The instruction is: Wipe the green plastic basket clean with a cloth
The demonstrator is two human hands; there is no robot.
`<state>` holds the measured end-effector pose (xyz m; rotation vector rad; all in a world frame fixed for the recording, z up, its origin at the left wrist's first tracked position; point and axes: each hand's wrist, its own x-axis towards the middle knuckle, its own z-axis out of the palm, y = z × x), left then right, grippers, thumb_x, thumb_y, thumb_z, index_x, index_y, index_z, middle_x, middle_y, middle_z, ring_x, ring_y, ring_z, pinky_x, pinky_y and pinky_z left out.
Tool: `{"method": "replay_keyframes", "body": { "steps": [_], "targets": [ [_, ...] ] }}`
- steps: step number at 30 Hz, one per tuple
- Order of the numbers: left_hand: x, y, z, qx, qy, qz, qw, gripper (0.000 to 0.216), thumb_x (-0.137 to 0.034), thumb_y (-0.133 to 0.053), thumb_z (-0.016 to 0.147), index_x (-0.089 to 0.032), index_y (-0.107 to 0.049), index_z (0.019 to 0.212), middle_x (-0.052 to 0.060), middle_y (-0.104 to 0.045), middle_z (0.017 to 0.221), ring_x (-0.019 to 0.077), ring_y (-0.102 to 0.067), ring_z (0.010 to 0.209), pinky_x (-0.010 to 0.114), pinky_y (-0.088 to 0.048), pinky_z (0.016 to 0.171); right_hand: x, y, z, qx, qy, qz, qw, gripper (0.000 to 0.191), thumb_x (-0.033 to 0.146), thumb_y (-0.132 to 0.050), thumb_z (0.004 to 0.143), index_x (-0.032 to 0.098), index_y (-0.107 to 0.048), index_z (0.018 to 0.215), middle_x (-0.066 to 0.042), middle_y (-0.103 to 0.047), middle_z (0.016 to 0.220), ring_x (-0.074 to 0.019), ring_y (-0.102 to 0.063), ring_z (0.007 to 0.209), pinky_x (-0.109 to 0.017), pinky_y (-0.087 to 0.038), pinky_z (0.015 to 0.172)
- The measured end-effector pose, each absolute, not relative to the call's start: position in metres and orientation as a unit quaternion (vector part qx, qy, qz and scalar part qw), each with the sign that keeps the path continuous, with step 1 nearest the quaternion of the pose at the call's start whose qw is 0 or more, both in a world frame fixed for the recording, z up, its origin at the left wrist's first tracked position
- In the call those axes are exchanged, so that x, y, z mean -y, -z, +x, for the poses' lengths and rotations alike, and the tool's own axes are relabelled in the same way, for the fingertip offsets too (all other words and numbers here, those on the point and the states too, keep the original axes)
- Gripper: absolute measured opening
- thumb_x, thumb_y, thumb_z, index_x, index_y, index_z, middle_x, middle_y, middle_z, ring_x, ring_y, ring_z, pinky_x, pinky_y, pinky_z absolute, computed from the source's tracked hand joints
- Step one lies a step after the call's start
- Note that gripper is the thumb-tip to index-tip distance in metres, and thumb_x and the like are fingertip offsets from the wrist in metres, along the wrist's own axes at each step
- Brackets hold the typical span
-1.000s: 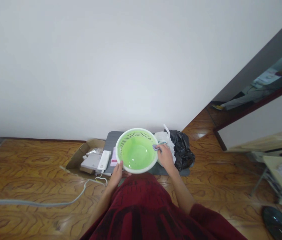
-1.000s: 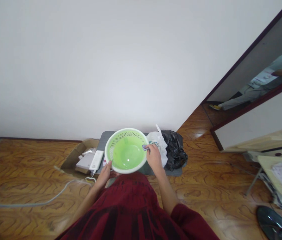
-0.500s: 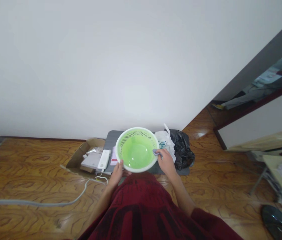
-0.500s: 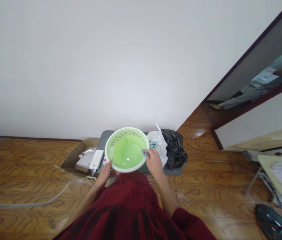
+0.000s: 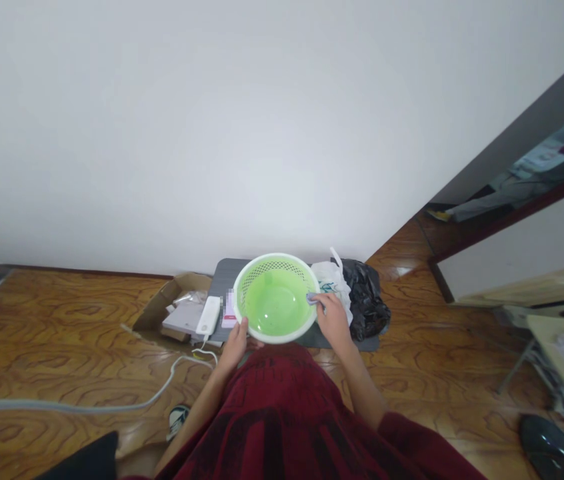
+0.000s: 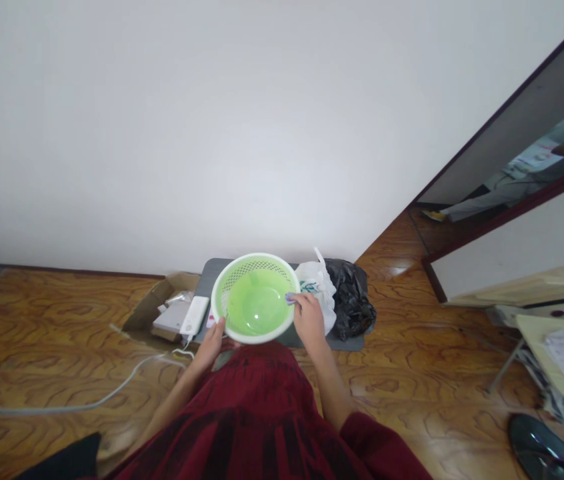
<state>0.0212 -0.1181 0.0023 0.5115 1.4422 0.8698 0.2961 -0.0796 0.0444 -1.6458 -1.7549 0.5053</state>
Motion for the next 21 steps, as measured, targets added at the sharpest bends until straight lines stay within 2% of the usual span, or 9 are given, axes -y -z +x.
{"method": "replay_keyframes", "body": {
  "steps": [10, 17, 21],
  "targets": [
    [0.117, -0.007, 0.023, -0.638, -0.377, 0.221, 0.635, 0.035, -0.045, -0.047, 0.1, -0.013, -0.051, 0.114, 0.002, -0.068, 0.068, 0.0152, -0.066, 0.05, 0.029, -0.056, 0.054, 0.12, -0.05, 0.285, 0.666, -0.237, -0.627, 0.328, 0.029, 0.013, -0.046, 0.091, 0.022, -0.071, 0.103, -0.007, -0.066, 0.108, -0.0229, -0.059, 0.105, -0.039, -0.047, 0.098],
    [0.117, -0.008, 0.022, -0.638, -0.374, 0.23, 0.633, 0.047, -0.049, -0.05, 0.098, -0.012, -0.049, 0.127, 0.003, -0.068, 0.067, 0.016, -0.067, 0.051, 0.029, -0.056, 0.054, 0.087, -0.046, 0.294, 0.674, -0.206, -0.627, 0.332, 0.031, 0.011, -0.046, 0.09, 0.021, -0.072, 0.102, -0.007, -0.067, 0.107, -0.0225, -0.06, 0.103, -0.039, -0.046, 0.097],
    [0.118, -0.007, 0.022, -0.639, -0.374, 0.225, 0.633, 0.048, -0.05, -0.052, 0.096, -0.012, -0.05, 0.124, 0.004, -0.068, 0.067, 0.0166, -0.067, 0.053, 0.029, -0.056, 0.055, 0.068, -0.042, 0.298, 0.666, -0.195, -0.633, 0.344, 0.03, 0.011, -0.046, 0.088, 0.021, -0.072, 0.1, -0.007, -0.067, 0.105, -0.0227, -0.06, 0.102, -0.039, -0.046, 0.096]
  ]
}}
